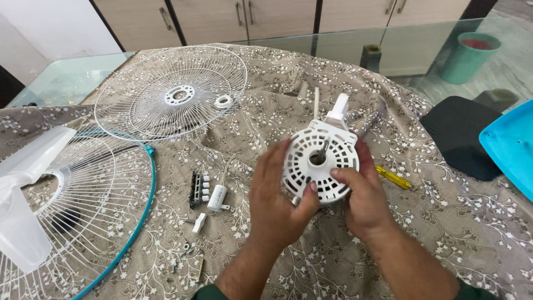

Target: The person assembles an electric fan by inserting a white plastic knob into the motor housing, attaching the rear grille, and securing it with a screw and screwdriver. The person handles the motor housing, knob, rear grille, screw, and screwdriver on a table with other fan parts nearby.

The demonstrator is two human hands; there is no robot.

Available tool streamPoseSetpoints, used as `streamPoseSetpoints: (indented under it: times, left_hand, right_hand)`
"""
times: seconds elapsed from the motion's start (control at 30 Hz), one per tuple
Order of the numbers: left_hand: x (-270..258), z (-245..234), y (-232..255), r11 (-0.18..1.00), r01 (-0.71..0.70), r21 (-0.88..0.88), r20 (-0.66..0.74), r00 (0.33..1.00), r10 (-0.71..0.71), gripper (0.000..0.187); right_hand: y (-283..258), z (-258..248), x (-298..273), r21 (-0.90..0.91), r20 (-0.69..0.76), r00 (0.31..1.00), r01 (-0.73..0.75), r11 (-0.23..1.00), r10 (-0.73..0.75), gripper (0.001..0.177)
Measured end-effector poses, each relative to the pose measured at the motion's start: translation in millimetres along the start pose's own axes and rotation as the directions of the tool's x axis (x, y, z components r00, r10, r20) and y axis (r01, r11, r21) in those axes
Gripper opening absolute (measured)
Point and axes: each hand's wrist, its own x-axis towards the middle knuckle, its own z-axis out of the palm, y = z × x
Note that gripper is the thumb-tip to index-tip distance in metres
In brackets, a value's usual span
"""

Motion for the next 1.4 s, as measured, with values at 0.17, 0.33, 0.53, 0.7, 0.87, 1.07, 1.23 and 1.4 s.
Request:
streamPoseSetpoints:
  times: [0.17, 0.33, 0.53, 0.7, 0.87, 1.07, 1.23, 1.4]
  left_hand:
    - [8, -3, -7, 0.544, 0.762, -0.351, 0.475, 0.646, -0.598, 0.056]
    - [-12, -4, -26, 0.288, 0.684, -0.67, 0.535, 0.714, -0.452, 0.067]
    - [-32, 4, -42, 0.411, 0.512, -0.755, 0.451, 0.859, -0.242, 0.071]
    - [-27, 7, -47, 0.678, 0.36, -0.641, 0.362, 0.921, -0.145, 0.069]
    - [-24, 14, -43, 0.697, 0.325, -0.64, 0.295, 0.941, -0.167, 0.065]
    - [-21, 18, -37, 0.465, 0.504, -0.728, 0.372, 0.86, -0.349, 0.065]
    - [-24, 17, -38, 0.425, 0.474, -0.771, 0.35, 0.873, -0.34, 0.062]
    - [-20, 16, -26, 0.384, 0.514, -0.767, 0.35, 0.837, -0.421, 0.063]
  right_hand:
    - [-13, -1, -8, -0.137, 0.155, 0.988, 0.001, 0.991, 0.021, 0.086]
    - [-16, -8, -18, -0.361, 0.442, 0.897, 0.203, 0.91, -0.025, 0.09]
    - [-20, -17, -5, -0.38, 0.598, 0.799, 0.345, 0.858, -0.056, 0.085]
    - [-21, -22, -2, -0.374, 0.617, 0.786, 0.329, 0.867, -0.033, 0.085]
    - [-15, -13, 1, -0.29, 0.569, 0.816, 0.311, 0.905, -0.098, 0.068]
    - [-13, 0, 4, -0.172, 0.387, 0.922, 0.05, 0.984, 0.021, 0.058]
    - [-10, 6, 4, -0.232, 0.343, 0.936, 0.166, 0.958, -0.079, 0.048]
    - [-11, 13, 2, -0.168, 0.278, 0.956, 0.147, 0.975, -0.096, 0.044]
